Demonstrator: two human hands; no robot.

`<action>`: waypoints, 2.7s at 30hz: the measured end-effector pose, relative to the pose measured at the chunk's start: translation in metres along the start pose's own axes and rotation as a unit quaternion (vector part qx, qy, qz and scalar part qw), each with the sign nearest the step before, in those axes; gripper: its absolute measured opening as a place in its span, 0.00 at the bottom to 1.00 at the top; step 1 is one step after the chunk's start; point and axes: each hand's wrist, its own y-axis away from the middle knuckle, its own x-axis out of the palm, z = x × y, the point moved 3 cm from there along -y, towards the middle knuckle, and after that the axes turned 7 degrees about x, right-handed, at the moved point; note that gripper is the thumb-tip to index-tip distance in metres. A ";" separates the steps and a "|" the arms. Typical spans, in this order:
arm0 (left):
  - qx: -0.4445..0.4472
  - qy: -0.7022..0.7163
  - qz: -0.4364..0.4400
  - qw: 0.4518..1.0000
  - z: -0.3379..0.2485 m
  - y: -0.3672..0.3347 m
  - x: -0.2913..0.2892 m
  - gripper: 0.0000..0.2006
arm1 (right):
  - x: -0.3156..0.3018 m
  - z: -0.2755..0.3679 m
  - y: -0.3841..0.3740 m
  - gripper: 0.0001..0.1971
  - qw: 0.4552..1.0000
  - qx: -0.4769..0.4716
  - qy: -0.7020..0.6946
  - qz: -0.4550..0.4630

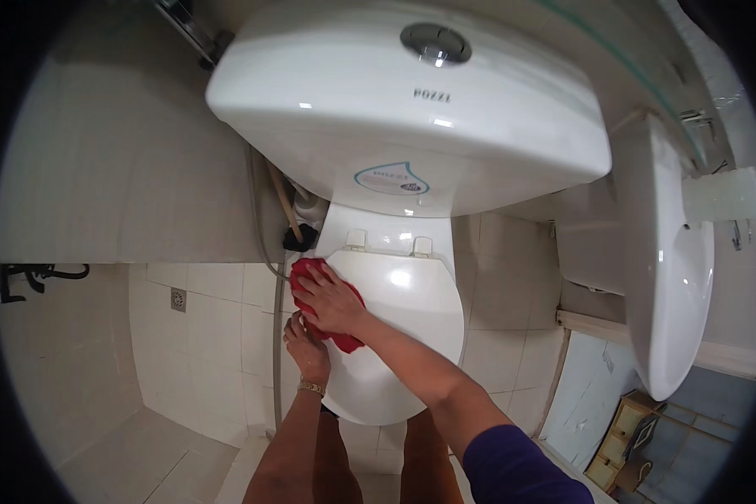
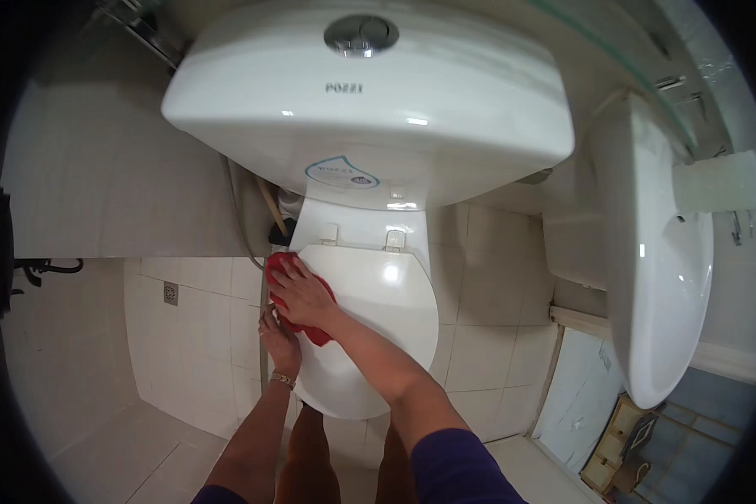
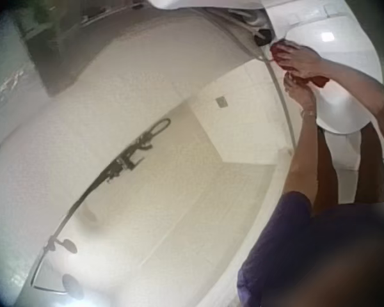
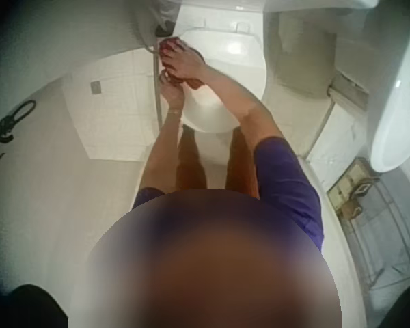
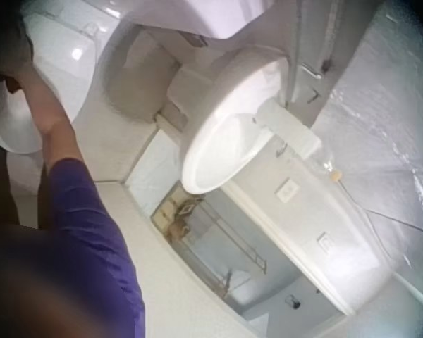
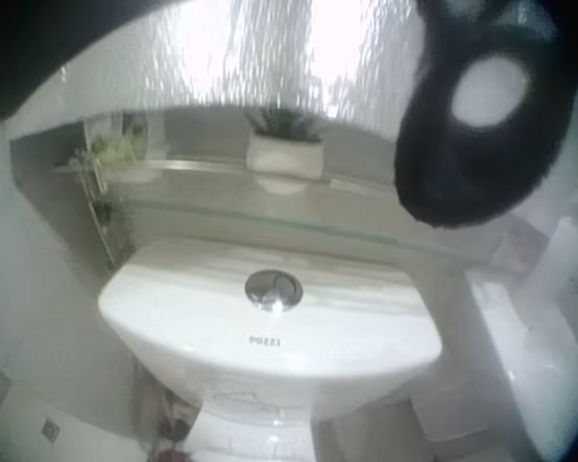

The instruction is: The person cleans a bathroom by wiping down the toilet surfaces with a cloth, spraying liquid from a bottle onto the floor, and scrubbing the floor tiles with a brush while rinsing with a hand-held shower head.

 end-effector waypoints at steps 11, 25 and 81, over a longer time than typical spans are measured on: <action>-0.008 -0.100 -0.063 0.993 0.010 0.006 -0.004 0.17 | -0.134 -0.182 0.094 0.17 0.931 0.362 -0.008 0.046; -0.168 0.354 -0.104 0.914 0.068 0.006 -0.046 0.25 | 0.038 0.034 0.050 0.30 0.923 0.320 0.035 0.212; -0.367 0.322 0.031 0.872 0.049 0.187 -0.017 0.14 | 0.011 -0.077 -0.037 0.17 0.973 0.139 0.169 0.070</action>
